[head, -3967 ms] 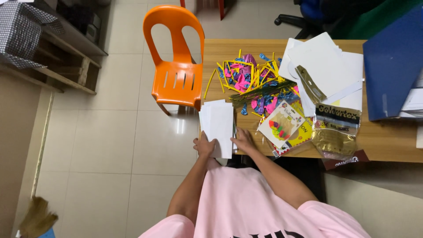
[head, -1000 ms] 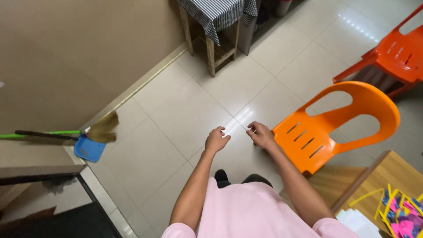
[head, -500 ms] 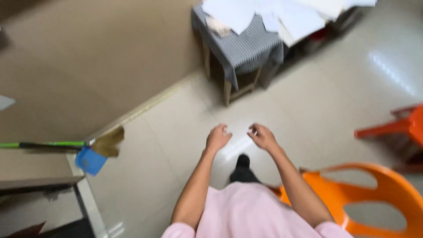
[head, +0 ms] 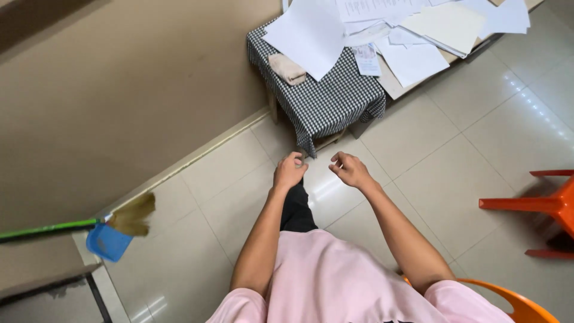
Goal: Sort and organize various documents and papers on a desk.
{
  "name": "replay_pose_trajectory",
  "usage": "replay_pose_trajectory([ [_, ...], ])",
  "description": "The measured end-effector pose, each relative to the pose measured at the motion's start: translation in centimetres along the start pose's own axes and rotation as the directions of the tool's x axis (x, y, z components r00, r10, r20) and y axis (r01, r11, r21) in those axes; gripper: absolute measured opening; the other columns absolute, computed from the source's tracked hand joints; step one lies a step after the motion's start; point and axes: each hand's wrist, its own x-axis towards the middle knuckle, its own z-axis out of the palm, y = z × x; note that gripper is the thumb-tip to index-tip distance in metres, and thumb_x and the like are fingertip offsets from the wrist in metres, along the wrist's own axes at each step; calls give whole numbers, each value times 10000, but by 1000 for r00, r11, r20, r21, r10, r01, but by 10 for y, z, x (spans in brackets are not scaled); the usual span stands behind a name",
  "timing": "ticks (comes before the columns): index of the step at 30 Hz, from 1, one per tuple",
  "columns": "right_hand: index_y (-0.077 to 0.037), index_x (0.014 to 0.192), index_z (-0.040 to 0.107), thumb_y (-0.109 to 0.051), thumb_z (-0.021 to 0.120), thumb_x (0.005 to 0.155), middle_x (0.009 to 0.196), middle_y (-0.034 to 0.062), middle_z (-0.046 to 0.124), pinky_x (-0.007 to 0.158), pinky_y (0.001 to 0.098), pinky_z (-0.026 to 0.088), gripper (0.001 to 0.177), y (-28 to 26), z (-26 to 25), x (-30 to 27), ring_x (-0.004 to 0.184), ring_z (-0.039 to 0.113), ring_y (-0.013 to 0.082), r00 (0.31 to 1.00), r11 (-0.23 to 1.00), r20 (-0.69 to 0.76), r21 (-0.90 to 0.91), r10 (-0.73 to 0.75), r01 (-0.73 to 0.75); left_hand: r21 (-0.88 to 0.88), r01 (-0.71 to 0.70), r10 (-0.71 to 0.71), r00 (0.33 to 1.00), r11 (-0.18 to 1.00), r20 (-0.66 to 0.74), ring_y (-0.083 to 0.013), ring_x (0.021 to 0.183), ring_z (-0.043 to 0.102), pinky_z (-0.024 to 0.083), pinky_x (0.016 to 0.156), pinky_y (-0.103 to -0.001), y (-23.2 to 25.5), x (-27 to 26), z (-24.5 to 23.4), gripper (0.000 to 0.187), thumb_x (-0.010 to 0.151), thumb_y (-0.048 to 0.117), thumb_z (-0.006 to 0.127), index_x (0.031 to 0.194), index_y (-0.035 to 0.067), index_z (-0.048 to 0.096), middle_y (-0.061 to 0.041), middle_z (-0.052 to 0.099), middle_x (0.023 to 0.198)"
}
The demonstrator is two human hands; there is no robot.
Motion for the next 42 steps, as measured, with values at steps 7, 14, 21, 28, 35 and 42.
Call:
replay_pose_trajectory([
  [7,-79,1115,672,-343,684,911,943,95,751,807,443,547,333,14,-12,110,937,695,285,999,999,-17,-14,46,-47,-37,-56,57,998,998,29,-285,1048,715,565,898,-415,-2,178,-23,484,829,280,758,1276,117,665,-85,752,1177],
  [14,-103,1146,661,-351,664,921,998,96,755,830,428,559,335,17,-22,166,944,712,267,959,958,27,51,282,-283,-46,-63,57,992,997,-116,-339,1024,682,550,863,-449,-11,327,-22,470,846,248,775,1277,108,649,-168,731,1157],
  [21,-106,1141,664,-359,650,936,973,106,759,830,426,554,326,37,-18,179,925,709,263,918,914,54,92,393,-396,-292,257,-180,947,921,264,-255,789,623,560,515,-300,41,358,-42,693,958,268,664,1598,224,403,-277,700,1092],
  [28,-104,1169,647,-364,654,929,1023,107,737,856,422,551,354,41,-22,179,956,699,267,902,891,52,143,428,-431,-242,-52,-22,956,969,-292,-274,931,663,559,792,-430,-32,399,2,258,972,294,700,1124,99,772,-92,707,1066],
  [35,-108,1142,657,-375,651,939,1005,105,744,860,423,550,336,42,-10,184,953,699,260,911,900,61,143,408,-413,-183,-400,160,685,898,-711,-324,808,568,460,718,-486,50,327,-79,221,880,96,777,848,37,567,-120,549,931],
  [42,-94,1098,660,-349,662,944,973,93,743,819,417,555,298,26,-17,183,907,708,253,904,875,29,242,426,-419,-131,-725,534,605,676,-591,-312,952,619,510,832,-425,130,283,-87,187,824,-19,734,970,26,628,-135,560,1026],
])
